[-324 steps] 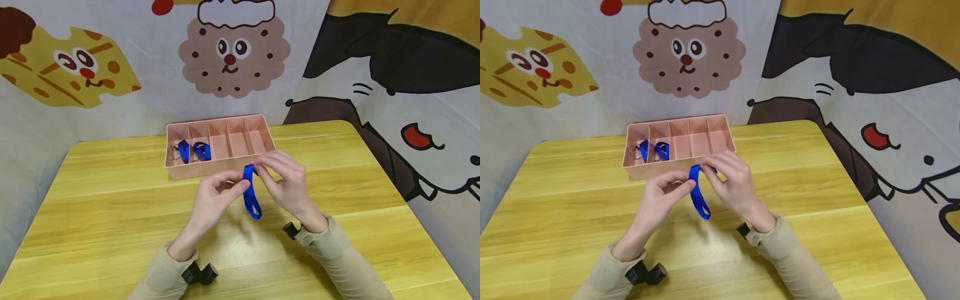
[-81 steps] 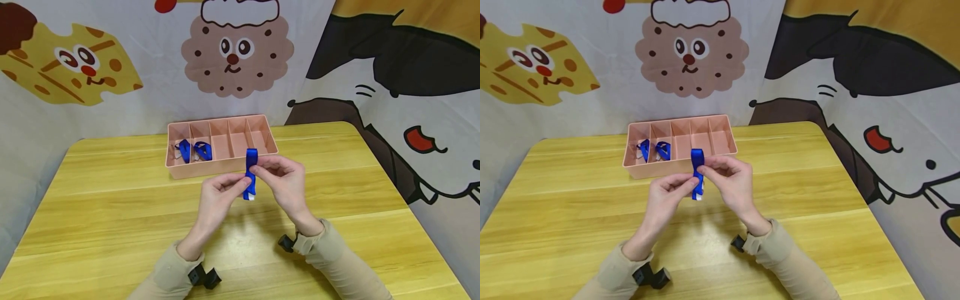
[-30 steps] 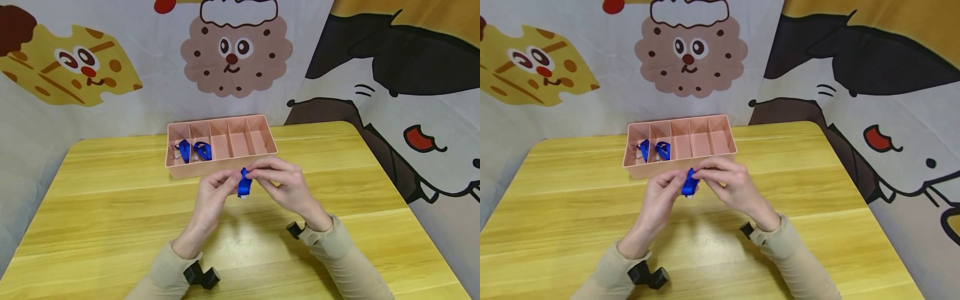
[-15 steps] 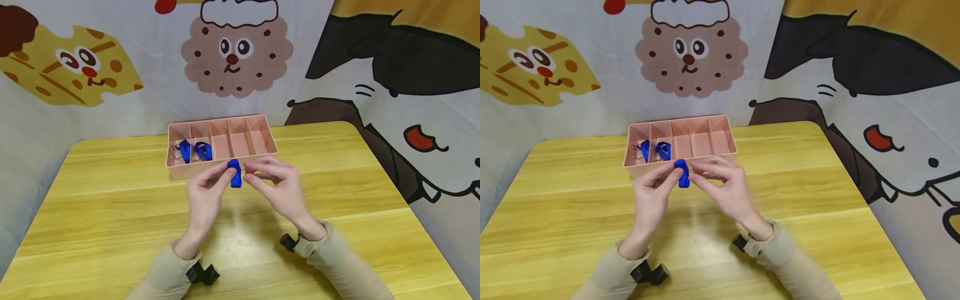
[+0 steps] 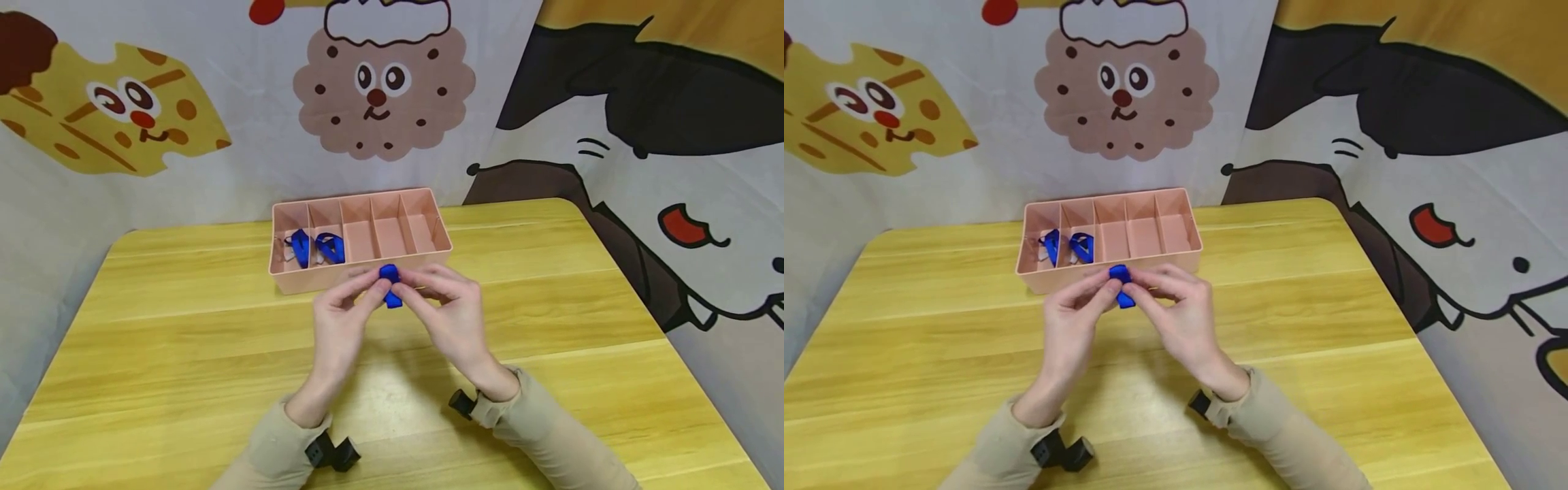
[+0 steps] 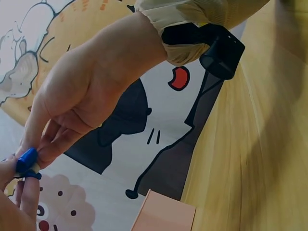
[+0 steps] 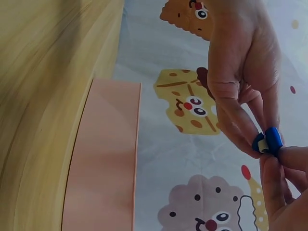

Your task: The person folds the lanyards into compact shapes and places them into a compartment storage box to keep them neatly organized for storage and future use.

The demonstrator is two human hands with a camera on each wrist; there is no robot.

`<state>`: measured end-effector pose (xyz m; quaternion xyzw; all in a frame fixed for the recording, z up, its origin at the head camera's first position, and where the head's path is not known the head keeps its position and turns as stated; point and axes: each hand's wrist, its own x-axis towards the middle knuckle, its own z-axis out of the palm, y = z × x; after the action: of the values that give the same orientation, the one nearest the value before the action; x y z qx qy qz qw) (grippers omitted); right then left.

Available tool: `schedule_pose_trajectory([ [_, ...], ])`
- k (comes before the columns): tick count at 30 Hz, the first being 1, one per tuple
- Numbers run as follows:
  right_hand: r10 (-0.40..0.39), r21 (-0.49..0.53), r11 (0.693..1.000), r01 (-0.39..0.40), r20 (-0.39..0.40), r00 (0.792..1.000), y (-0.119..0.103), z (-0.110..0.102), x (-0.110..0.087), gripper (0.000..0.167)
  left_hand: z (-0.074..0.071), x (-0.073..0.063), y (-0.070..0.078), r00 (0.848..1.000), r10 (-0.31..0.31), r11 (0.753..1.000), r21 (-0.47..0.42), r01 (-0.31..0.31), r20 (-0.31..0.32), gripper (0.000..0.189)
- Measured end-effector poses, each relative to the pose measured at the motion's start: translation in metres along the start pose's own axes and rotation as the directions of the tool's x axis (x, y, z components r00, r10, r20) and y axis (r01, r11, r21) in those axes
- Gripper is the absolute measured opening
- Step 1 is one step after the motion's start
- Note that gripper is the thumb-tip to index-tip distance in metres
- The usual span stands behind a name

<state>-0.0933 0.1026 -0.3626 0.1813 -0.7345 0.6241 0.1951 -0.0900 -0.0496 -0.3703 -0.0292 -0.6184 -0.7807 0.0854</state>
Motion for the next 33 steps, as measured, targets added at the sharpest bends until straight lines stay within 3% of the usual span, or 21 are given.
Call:
schedule_pose_trajectory([
  [3,-0.021,-0.006,1.0,0.021,-0.02,1.0,0.0009,0.0008,0.0001,0.025,0.0,0.0006,0.0009,0.999,-0.037,0.999,-0.028,0.037,0.026,0.028],
  [9,-0.044,-0.004,0.999,0.044,0.002,0.999,0.0009,0.0013,-0.0007,0.024,-0.0009,0.0013,0.0007,0.995,-0.095,0.994,-0.047,0.095,0.013,0.029],
  [14,-0.054,-0.009,0.999,0.054,0.02,0.998,0.0006,0.0018,-0.0009,0.024,-0.0018,0.0027,0.0003,0.995,-0.094,0.994,-0.052,0.093,-0.017,0.027],
  [23,-0.051,0.005,0.999,0.051,-0.008,0.999,0.0034,0.0024,0.0002,0.028,-0.0029,0.0023,0.0021,0.999,-0.052,0.997,0.064,0.052,0.01,0.028],
  [33,-0.044,0.004,0.999,0.044,0.025,0.999,0.0009,0.0005,0.0,0.029,-0.003,0.0021,0.0001,0.999,-0.03,1.0,0.0,0.03,0.02,0.034],
])
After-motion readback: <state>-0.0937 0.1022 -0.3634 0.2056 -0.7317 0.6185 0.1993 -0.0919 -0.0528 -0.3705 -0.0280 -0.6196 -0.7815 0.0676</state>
